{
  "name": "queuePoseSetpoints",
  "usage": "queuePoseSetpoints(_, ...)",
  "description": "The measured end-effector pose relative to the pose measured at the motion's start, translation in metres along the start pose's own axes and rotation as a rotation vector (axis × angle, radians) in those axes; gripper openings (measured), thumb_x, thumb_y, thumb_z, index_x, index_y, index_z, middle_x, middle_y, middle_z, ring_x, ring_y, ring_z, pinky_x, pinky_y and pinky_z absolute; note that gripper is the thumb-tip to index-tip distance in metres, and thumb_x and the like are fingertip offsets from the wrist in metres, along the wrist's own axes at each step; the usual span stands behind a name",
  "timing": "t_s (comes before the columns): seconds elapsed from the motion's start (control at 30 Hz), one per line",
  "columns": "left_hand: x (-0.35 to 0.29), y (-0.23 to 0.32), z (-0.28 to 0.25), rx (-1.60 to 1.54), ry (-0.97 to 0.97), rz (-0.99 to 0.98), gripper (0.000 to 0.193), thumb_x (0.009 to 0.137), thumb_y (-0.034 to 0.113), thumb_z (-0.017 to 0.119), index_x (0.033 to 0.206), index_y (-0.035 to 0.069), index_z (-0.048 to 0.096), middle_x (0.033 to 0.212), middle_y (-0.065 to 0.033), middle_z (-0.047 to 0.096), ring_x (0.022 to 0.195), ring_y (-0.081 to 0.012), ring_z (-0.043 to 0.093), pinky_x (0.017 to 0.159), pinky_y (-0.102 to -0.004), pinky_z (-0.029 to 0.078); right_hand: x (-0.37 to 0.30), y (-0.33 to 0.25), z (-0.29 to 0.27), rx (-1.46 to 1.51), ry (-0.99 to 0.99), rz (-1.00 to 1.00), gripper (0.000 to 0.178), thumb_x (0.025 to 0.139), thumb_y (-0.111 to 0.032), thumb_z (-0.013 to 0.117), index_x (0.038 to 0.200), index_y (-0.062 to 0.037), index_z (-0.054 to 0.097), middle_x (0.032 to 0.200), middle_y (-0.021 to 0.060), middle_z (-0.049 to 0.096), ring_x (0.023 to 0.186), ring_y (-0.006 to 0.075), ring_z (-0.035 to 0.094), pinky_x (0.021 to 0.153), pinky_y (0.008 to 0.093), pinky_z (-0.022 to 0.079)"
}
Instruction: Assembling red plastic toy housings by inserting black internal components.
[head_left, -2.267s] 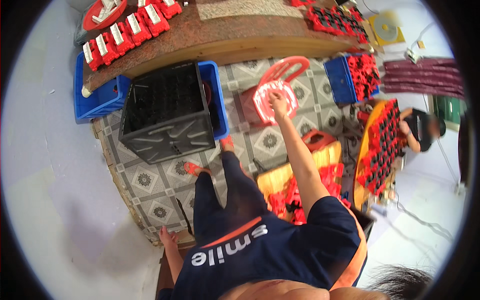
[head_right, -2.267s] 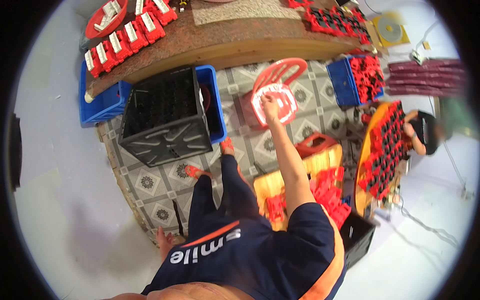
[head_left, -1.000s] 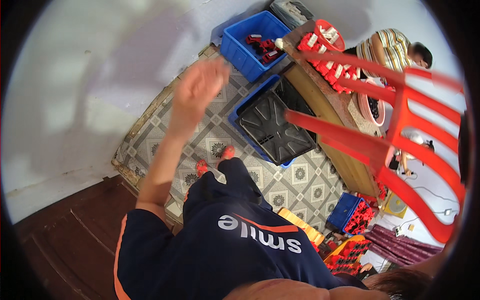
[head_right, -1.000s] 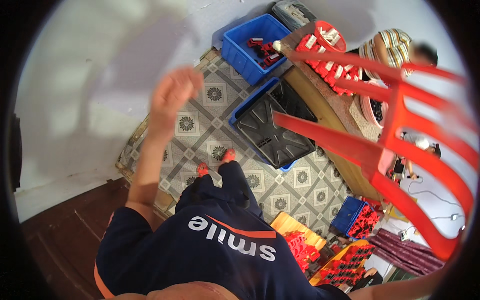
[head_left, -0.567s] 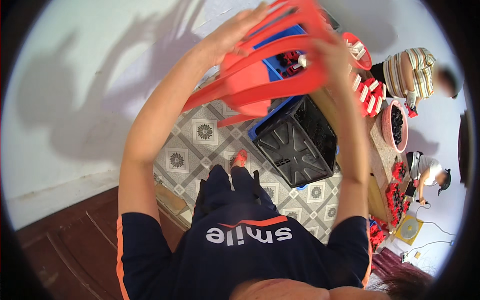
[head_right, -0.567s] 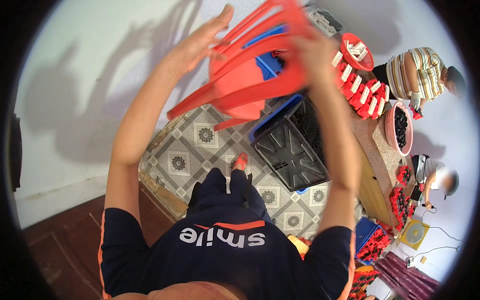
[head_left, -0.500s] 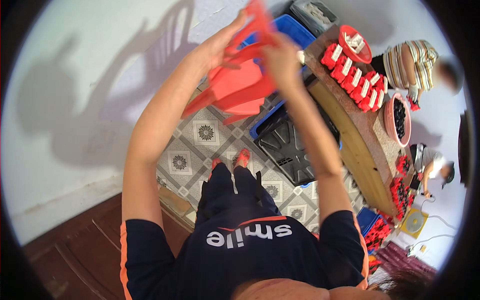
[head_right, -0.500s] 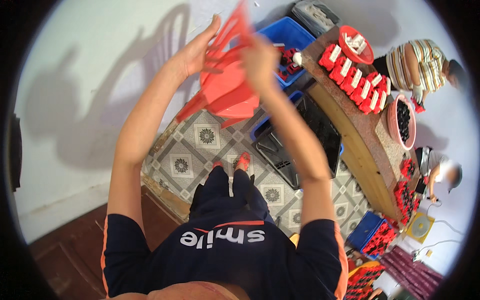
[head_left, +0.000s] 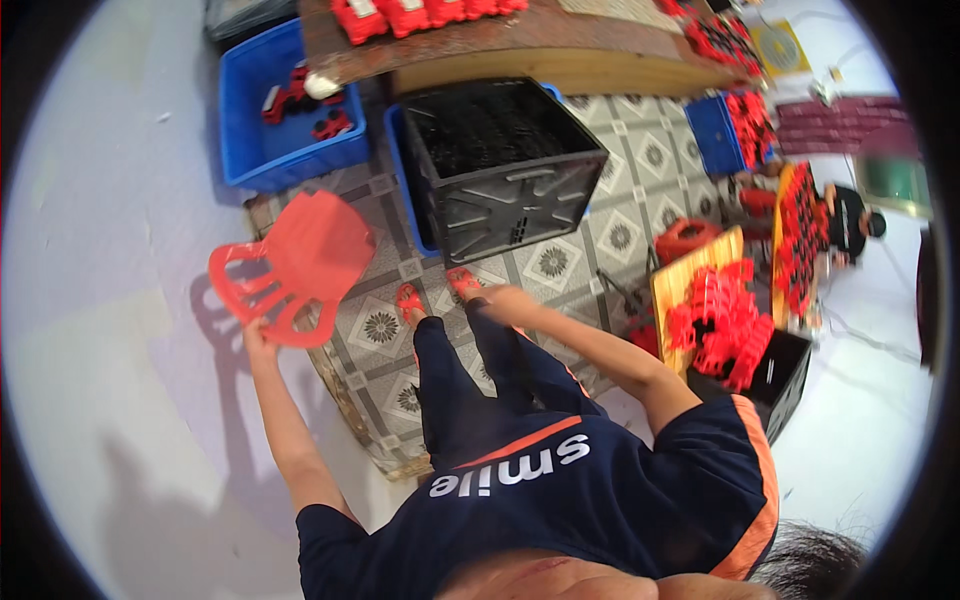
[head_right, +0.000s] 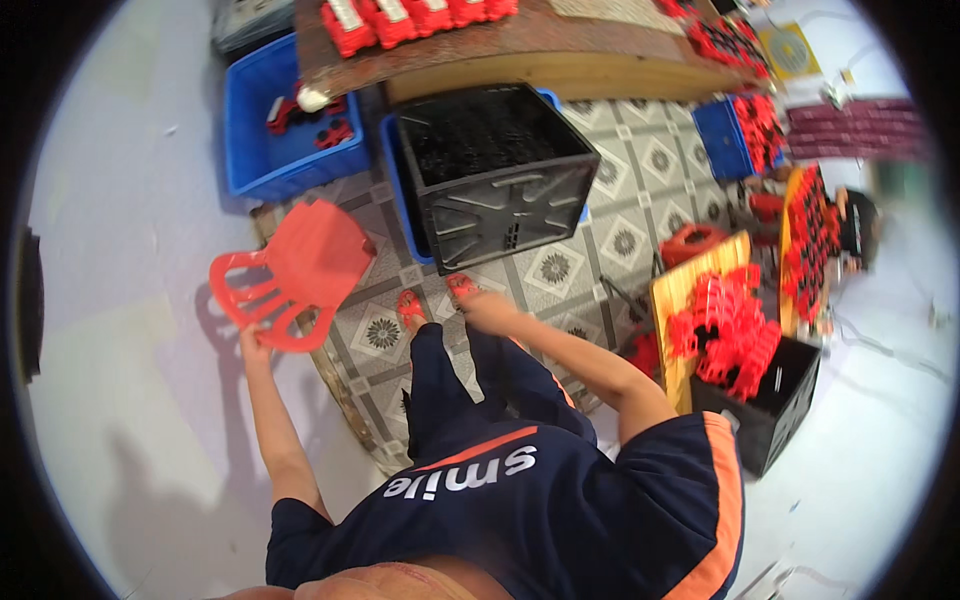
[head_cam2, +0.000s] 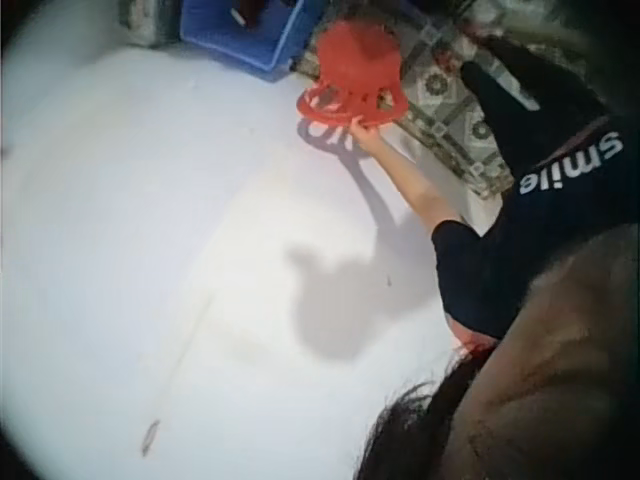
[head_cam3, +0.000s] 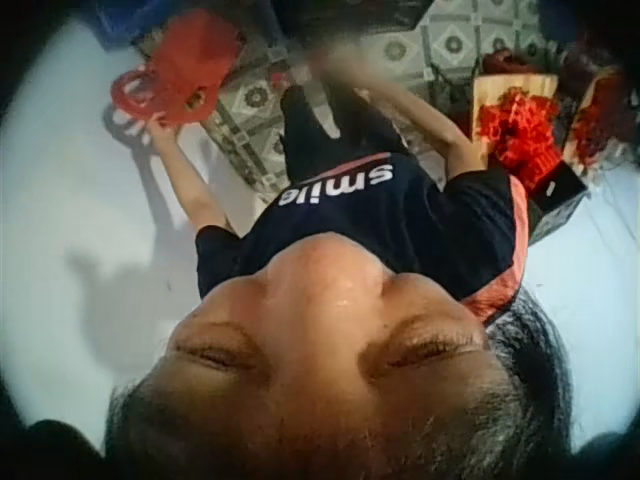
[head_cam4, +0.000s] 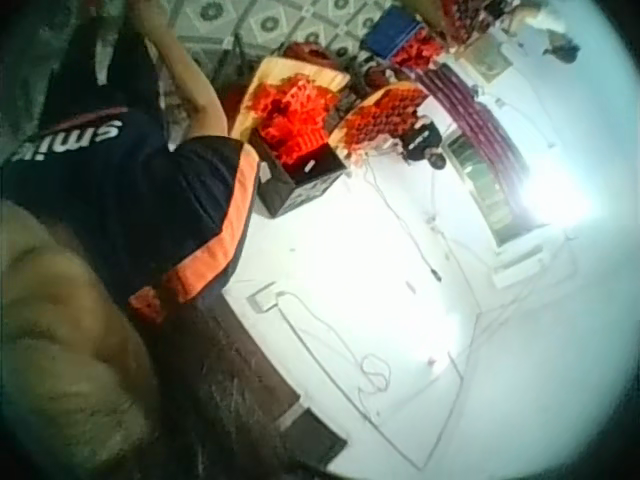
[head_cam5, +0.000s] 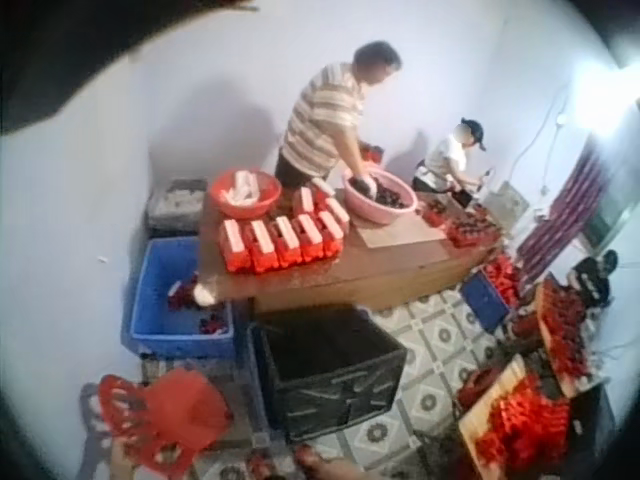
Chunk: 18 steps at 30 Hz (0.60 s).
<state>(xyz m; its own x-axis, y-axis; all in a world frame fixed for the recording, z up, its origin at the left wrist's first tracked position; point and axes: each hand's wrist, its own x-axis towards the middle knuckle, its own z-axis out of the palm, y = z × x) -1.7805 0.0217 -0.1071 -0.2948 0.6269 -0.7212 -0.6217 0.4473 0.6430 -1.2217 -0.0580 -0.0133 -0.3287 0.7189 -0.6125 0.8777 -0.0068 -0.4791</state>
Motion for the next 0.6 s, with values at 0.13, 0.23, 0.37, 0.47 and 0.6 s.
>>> queuePoseSetpoints(0.13, 0.052, 0.035, -0.039, 0.123, 0.046, 0.043, 0.056, 0.066, -0.008, 0.051, 0.121, 0.005, 0.051, 0.100, -0.0104, 0.062, 0.088, -0.0264, 0.063, 0.076, -0.0414, 0.056, -0.141, 0.163, 0.034, -0.032, 0.206, 0.545, 0.027, 0.080, -0.012, 0.056, 0.105, -0.0049, 0.063, 0.099, 0.0205, 0.066, 0.093, 0.0363, 0.064, 0.079, 0.0463, 0.052)
queuePoseSetpoints(0.23, 0.073, 0.090, -0.101, 0.358, 0.260, 0.319, 0.061, 0.069, -0.004, 0.055, 0.129, 0.004, 0.046, 0.114, -0.0174, 0.058, 0.102, -0.0343, 0.061, 0.083, -0.0499, 0.054, -0.206, 0.175, 0.059, 0.205, 0.405, 0.725, 0.026, 0.080, -0.016, 0.060, 0.100, -0.0017, 0.065, 0.089, 0.0208, 0.068, 0.089, 0.0370, 0.066, 0.075, 0.0427, 0.052)
queuePoseSetpoints(0.37, 0.017, 0.051, 0.047, 1.348, 0.851, 0.389, 0.063, 0.074, 0.003, 0.062, 0.134, 0.002, 0.043, 0.127, -0.0255, 0.051, 0.111, -0.0431, 0.055, 0.092, -0.0562, 0.047, -0.248, 0.153, 0.083, 0.325, 0.466, 0.919, 0.028, 0.080, -0.019, 0.062, 0.102, -0.0020, 0.067, 0.091, 0.0199, 0.068, 0.087, 0.0326, 0.068, 0.075, 0.0389, 0.052)
queuePoseSetpoints(0.47, -0.012, 0.013, 0.093, 1.415, 0.746, 0.465, 0.070, 0.074, 0.013, 0.066, 0.138, 0.000, 0.039, 0.131, -0.0283, 0.048, 0.119, -0.0414, 0.049, 0.099, -0.0466, 0.043, -0.194, 0.155, 0.079, 0.550, 0.647, 0.839, 0.032, 0.081, -0.024, 0.064, 0.104, -0.0017, 0.067, 0.090, 0.0177, 0.069, 0.084, 0.0290, 0.068, 0.075, 0.0359, 0.051)
queuePoseSetpoints(0.6, -0.025, -0.131, 0.144, 1.062, 0.120, 0.263, 0.076, 0.079, 0.018, 0.067, 0.145, 0.004, 0.032, 0.147, -0.0197, 0.034, 0.135, -0.0293, 0.033, 0.111, -0.0385, 0.026, -0.097, 0.195, 0.002, 0.486, 0.721, 0.689, 0.041, 0.082, -0.028, 0.064, 0.114, -0.0024, 0.062, 0.088, 0.0162, 0.066, 0.083, 0.0254, 0.065, 0.075, 0.0354, 0.049)
